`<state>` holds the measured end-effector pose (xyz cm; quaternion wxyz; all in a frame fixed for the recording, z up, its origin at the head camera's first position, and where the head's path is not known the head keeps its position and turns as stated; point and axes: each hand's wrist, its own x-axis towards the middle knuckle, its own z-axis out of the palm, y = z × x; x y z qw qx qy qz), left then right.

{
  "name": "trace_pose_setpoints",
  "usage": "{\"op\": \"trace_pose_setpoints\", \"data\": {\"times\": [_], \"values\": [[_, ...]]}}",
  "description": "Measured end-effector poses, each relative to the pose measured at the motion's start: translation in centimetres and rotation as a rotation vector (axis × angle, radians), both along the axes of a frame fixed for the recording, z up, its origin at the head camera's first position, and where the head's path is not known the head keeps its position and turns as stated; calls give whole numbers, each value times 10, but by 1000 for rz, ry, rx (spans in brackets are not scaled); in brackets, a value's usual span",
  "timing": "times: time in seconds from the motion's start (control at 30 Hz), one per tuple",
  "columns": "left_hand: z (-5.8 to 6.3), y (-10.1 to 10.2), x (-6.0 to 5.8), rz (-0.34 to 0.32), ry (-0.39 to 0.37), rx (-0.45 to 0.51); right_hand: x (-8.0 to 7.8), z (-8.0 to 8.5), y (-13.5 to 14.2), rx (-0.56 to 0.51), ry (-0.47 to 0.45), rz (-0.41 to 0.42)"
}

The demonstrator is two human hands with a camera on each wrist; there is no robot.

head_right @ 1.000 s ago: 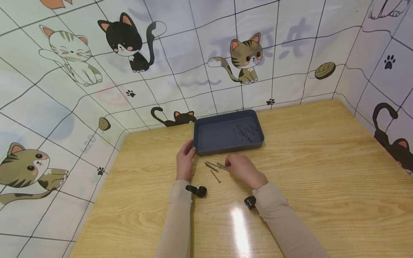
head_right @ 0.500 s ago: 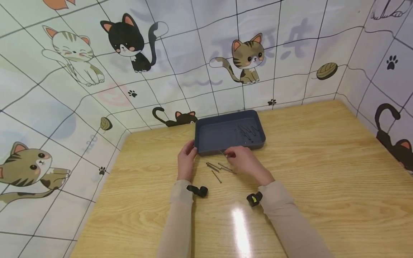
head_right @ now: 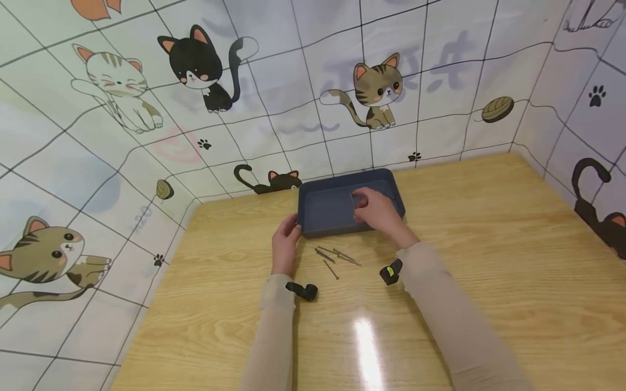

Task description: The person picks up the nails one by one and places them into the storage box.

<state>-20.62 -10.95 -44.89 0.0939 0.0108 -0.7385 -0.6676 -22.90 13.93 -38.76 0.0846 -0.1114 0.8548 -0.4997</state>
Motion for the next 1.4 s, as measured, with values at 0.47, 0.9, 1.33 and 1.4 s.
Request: {"op": "trace_pose_setpoints", "data": {"times": [0.47, 0.9, 1.33, 1.4], "values": [[-8, -3, -6, 20, -17, -13, -39, -9, 5, 6, -63, -27], [0, -1, -2, 10, -13, -18, -58, -30, 2, 318, 8, -59], [-1, -1, -2, 4, -5, -17, -53, -30, -5, 475, 55, -70], [-1, -1, -2, 4, -8, -15, -53, -30, -7, 496, 59, -73]]}}
